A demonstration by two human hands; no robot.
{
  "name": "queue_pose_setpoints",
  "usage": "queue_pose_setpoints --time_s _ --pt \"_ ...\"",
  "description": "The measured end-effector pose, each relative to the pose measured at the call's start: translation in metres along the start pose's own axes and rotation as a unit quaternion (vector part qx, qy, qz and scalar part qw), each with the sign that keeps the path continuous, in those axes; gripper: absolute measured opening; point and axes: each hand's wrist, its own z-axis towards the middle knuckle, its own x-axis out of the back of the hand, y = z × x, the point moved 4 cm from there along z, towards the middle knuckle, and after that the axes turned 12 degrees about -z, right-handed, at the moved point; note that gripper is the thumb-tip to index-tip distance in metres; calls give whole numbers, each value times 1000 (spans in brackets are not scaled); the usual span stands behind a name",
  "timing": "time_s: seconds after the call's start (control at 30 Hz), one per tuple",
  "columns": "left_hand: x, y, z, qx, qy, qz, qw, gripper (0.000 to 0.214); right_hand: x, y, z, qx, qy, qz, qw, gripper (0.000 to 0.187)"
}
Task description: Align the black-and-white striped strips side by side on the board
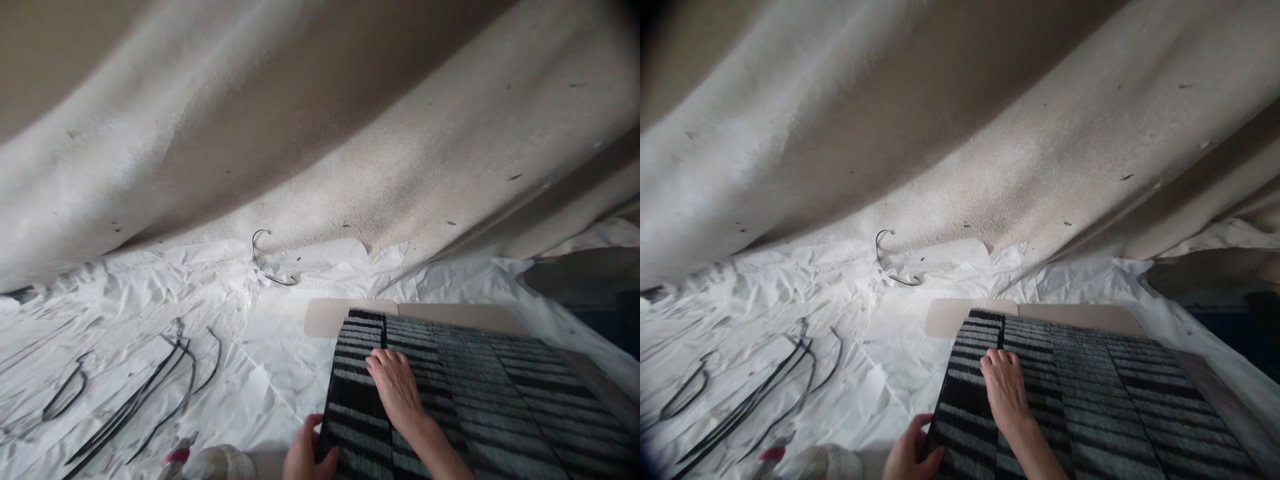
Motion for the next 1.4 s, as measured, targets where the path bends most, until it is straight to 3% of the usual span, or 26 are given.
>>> queue_pose_setpoints --time_s 0.2,0.47,0.63,0.77,1.2,1.3,1.4 --pt "-1 14 -6 -7 0 -11 1000 48 5 25 12 -102 14 141 985 20" --pt "-1 9 -9 -8 -1 -12 1000 49 2 8 13 -6 -12 52 999 26" --pt "1 9 -11 -8 -1 -5 1000 52 9 20 33 -33 -28 55 998 28" --pt "3 12 -14 -2 14 28 1000 50 6 25 50 -6 -51 33 998 35" --pt "-1 11 -24 -68 107 -41 991 28 -2 22 61 -32 -86 20 996 33" --pt "-2 2 -17 -43 100 -64 992 24 -2 21 61 -29 -83 19 996 35" --pt "-3 -7 -8 -5 57 -86 995 16 -2 21 61 -27 -85 18 996 36"
